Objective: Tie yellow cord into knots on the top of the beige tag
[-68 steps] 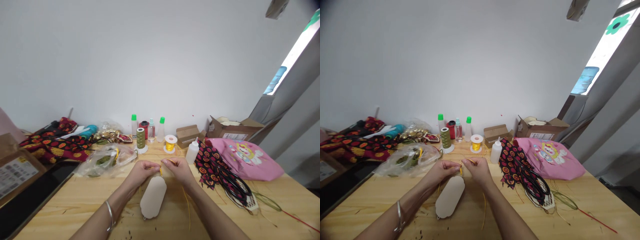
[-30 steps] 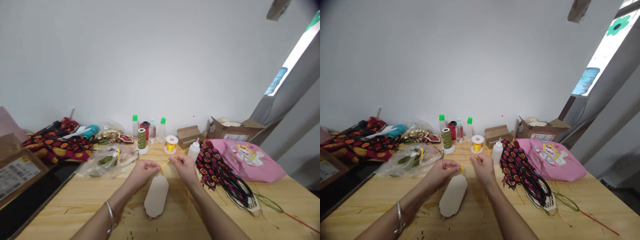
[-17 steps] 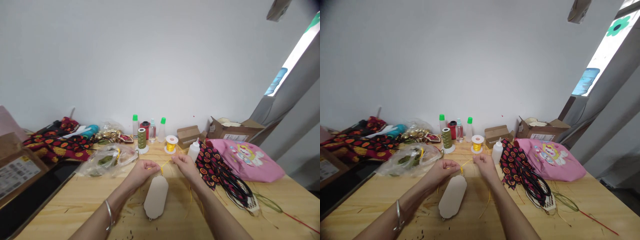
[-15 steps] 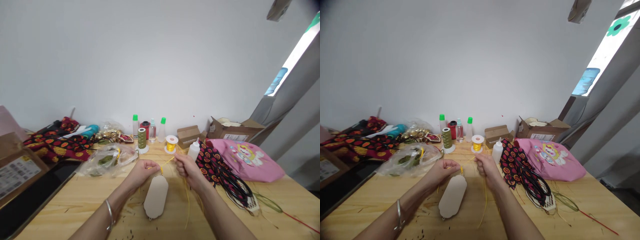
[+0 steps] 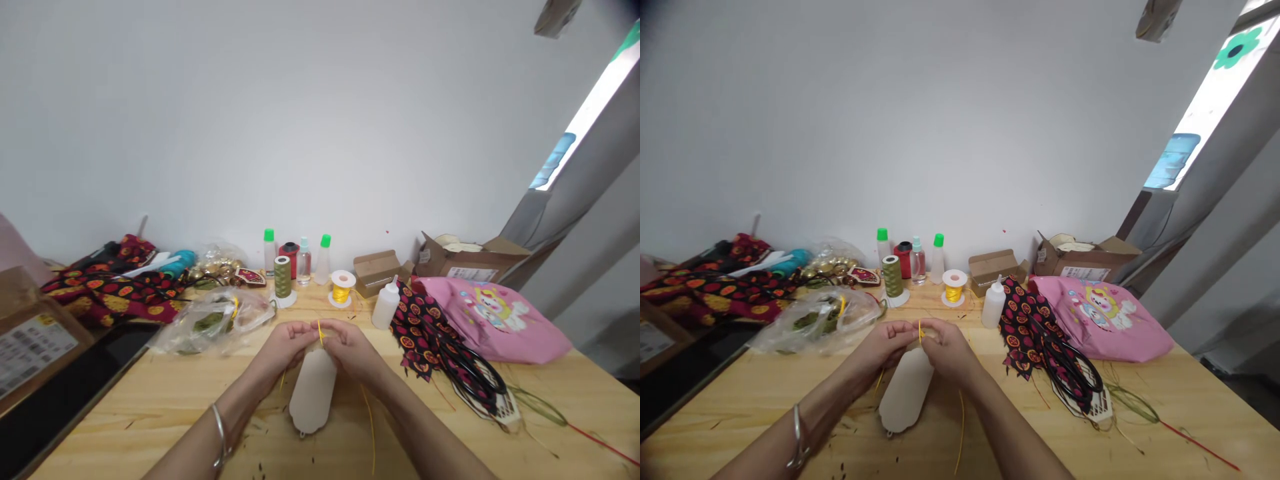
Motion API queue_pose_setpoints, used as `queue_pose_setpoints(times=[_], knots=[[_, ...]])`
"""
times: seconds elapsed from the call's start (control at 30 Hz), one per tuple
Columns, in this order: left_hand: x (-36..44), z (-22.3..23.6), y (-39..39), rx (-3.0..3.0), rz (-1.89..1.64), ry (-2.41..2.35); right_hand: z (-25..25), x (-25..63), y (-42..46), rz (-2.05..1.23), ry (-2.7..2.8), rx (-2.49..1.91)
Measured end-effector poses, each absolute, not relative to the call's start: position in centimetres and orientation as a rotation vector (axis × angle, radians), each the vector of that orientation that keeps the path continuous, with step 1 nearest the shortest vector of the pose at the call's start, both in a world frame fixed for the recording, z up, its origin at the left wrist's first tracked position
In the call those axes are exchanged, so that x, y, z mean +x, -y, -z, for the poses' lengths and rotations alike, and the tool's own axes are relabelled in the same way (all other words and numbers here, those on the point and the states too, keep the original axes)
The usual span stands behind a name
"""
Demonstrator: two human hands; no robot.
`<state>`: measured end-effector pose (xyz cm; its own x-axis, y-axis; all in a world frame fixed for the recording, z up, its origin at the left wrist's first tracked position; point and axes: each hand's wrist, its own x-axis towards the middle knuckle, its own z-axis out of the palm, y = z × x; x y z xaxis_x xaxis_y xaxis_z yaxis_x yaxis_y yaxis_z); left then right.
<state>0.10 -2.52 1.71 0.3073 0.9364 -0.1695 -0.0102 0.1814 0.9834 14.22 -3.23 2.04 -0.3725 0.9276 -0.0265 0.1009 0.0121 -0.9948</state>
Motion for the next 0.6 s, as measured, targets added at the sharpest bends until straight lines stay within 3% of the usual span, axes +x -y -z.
queue_pose_setpoints(times=[0.23, 0.6], knots=[[-0.2, -1.5, 2.5, 1.172, -0.853, -0.976, -0.6, 14.2, 3.2, -0.801, 1.892, -1.248], [0.3, -1.8, 2.7, 1.149, -0.901, -1.099, -1.1, 14.4, 3.5, -0.394, 2.082, -1.359]])
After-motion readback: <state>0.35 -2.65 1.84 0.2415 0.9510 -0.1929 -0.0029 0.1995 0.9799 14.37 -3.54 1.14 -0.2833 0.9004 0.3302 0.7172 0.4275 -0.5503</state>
